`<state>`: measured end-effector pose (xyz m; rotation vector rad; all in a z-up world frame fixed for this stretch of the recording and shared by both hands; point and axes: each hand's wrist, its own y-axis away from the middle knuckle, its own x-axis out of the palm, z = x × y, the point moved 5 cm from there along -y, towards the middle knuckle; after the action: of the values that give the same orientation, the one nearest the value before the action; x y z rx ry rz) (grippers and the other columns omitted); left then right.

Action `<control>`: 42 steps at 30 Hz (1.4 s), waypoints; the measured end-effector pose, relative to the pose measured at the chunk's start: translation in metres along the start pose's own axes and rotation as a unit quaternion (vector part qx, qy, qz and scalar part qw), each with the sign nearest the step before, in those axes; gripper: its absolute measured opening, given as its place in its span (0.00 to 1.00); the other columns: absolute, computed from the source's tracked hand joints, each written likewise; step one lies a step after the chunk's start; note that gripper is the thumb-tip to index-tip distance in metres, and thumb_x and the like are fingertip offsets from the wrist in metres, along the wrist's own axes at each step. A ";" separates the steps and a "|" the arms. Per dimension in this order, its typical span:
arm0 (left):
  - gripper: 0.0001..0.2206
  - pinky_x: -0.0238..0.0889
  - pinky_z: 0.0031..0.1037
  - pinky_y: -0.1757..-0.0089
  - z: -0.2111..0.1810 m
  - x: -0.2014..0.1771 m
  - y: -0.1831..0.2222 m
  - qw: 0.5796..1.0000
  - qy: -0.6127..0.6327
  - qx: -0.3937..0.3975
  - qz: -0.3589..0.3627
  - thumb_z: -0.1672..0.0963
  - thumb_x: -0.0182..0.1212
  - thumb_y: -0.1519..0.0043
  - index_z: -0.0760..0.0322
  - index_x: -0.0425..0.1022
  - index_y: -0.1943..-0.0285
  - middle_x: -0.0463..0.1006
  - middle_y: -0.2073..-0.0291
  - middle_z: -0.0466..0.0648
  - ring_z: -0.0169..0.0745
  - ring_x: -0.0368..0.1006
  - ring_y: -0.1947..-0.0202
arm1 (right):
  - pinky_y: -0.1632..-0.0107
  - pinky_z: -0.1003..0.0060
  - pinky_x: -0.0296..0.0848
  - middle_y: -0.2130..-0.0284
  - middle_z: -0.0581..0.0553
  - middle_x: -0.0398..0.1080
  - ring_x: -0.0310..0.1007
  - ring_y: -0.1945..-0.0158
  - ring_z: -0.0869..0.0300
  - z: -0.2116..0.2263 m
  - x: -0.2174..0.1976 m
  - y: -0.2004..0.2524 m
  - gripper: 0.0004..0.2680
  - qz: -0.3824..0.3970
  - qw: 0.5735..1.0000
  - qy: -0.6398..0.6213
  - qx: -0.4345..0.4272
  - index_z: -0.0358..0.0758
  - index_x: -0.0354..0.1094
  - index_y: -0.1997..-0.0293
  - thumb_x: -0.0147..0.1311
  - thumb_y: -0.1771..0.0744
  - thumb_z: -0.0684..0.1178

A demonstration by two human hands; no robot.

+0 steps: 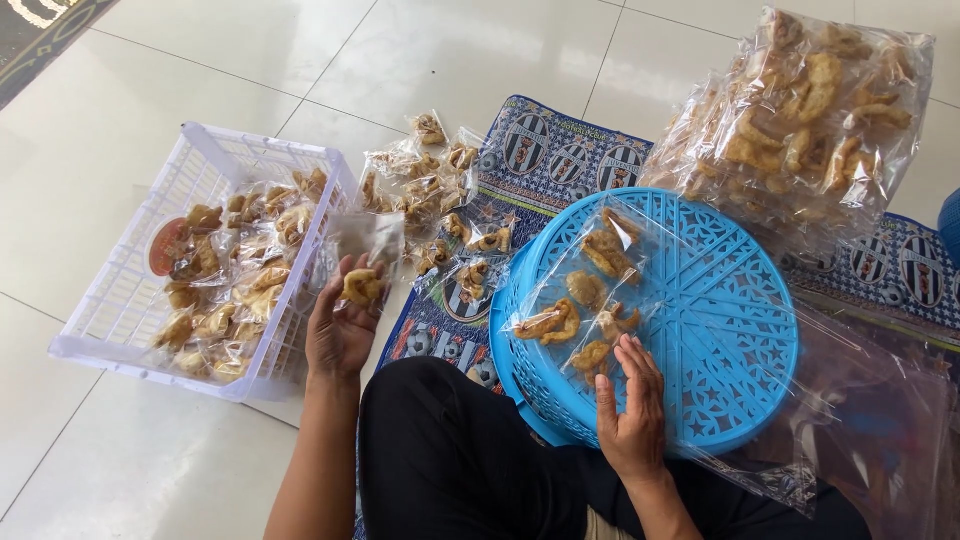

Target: Packaging individual fried snacks into small plastic bags while sitting on the floor.

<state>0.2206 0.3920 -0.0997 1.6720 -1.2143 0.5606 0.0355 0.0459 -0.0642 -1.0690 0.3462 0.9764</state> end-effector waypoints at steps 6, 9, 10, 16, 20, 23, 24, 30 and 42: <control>0.21 0.74 0.37 0.50 0.054 0.065 0.063 0.990 -0.070 -0.027 0.122 0.56 0.64 0.41 0.71 0.71 0.41 0.80 0.49 0.59 0.52 0.78 0.52 | 0.25 0.46 0.60 0.36 0.34 0.66 0.62 0.29 0.44 0.001 -0.004 0.001 0.16 -0.016 1.000 -0.011 -0.011 0.30 0.60 0.35 0.45 0.28 0.49; 0.21 0.74 0.35 0.51 0.106 0.086 0.097 0.982 -0.074 -0.061 0.163 0.56 0.63 0.40 0.74 0.70 0.41 0.79 0.54 0.56 0.49 0.78 0.56 | 0.26 0.46 0.62 0.38 0.35 0.67 0.63 0.29 0.45 0.002 -0.010 0.001 0.14 -0.032 0.998 -0.053 -0.017 0.32 0.62 0.37 0.47 0.28 0.47; 0.20 0.75 0.36 0.53 0.127 0.088 0.107 0.982 -0.071 -0.090 0.148 0.58 0.64 0.41 0.74 0.70 0.42 0.80 0.55 0.57 0.50 0.78 0.56 | 0.27 0.50 0.64 0.38 0.36 0.67 0.64 0.29 0.46 -0.001 -0.013 0.001 0.14 -0.037 0.995 -0.097 0.012 0.33 0.62 0.37 0.47 0.28 0.48; 0.11 0.76 0.36 0.56 0.218 0.096 0.143 0.959 -0.111 -0.139 0.223 0.60 0.69 0.41 0.67 0.79 0.51 0.85 0.57 0.59 0.48 0.82 0.58 | 0.29 0.53 0.66 0.37 0.35 0.69 0.66 0.30 0.49 -0.006 -0.027 -0.003 0.14 -0.084 0.875 -0.417 0.230 0.34 0.67 0.42 0.50 0.30 0.51; 0.10 0.76 0.33 0.53 0.228 0.104 0.148 0.926 -0.200 -0.069 0.313 0.58 0.72 0.41 0.64 0.82 0.52 0.85 0.56 0.51 0.41 0.81 0.54 | 0.33 0.56 0.73 0.47 0.40 0.76 0.76 0.42 0.54 -0.015 -0.037 -0.009 0.04 -0.125 0.833 -0.464 0.273 0.38 0.74 0.55 0.54 0.31 0.40; 0.14 0.76 0.23 0.54 0.210 0.109 0.145 0.839 -0.350 -0.032 0.415 0.55 0.70 0.40 0.63 0.80 0.47 0.84 0.54 0.48 0.33 0.80 0.56 | 0.38 0.55 0.76 0.52 0.39 0.77 0.78 0.43 0.51 -0.029 -0.042 -0.002 0.05 -0.113 0.855 -0.423 0.279 0.39 0.74 0.54 0.58 0.33 0.40; 0.14 0.76 0.23 0.54 0.208 0.108 0.143 0.839 -0.350 -0.034 0.415 0.55 0.70 0.40 0.63 0.80 0.47 0.84 0.54 0.48 0.33 0.80 0.56 | 0.38 0.55 0.76 0.52 0.39 0.77 0.78 0.43 0.51 -0.029 -0.045 0.000 0.05 -0.114 0.855 -0.421 0.280 0.39 0.74 0.54 0.58 0.33 0.40; 0.13 0.71 0.19 0.60 0.199 0.106 0.144 0.790 -0.389 0.006 0.474 0.55 0.73 0.42 0.59 0.82 0.49 0.82 0.62 0.43 0.30 0.78 0.63 | 0.45 0.69 0.79 0.59 0.44 0.78 0.79 0.52 0.59 -0.009 -0.060 -0.005 0.04 -0.019 0.925 -0.333 0.180 0.36 0.76 0.55 0.57 0.33 0.40; 0.08 0.58 0.33 0.57 0.183 0.111 0.150 0.699 -0.483 0.241 0.469 0.50 0.70 0.40 0.52 0.86 0.59 0.83 0.63 0.42 0.36 0.71 0.63 | 0.71 0.72 0.78 0.56 0.49 0.81 0.69 0.78 0.65 -0.026 -0.066 -0.004 0.10 0.150 0.916 -0.210 0.307 0.41 0.82 0.53 0.64 0.37 0.44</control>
<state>0.0998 0.1719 -0.0265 1.6779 -3.0083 0.6208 0.0076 -0.0096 -0.0306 -0.2208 0.4284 1.2294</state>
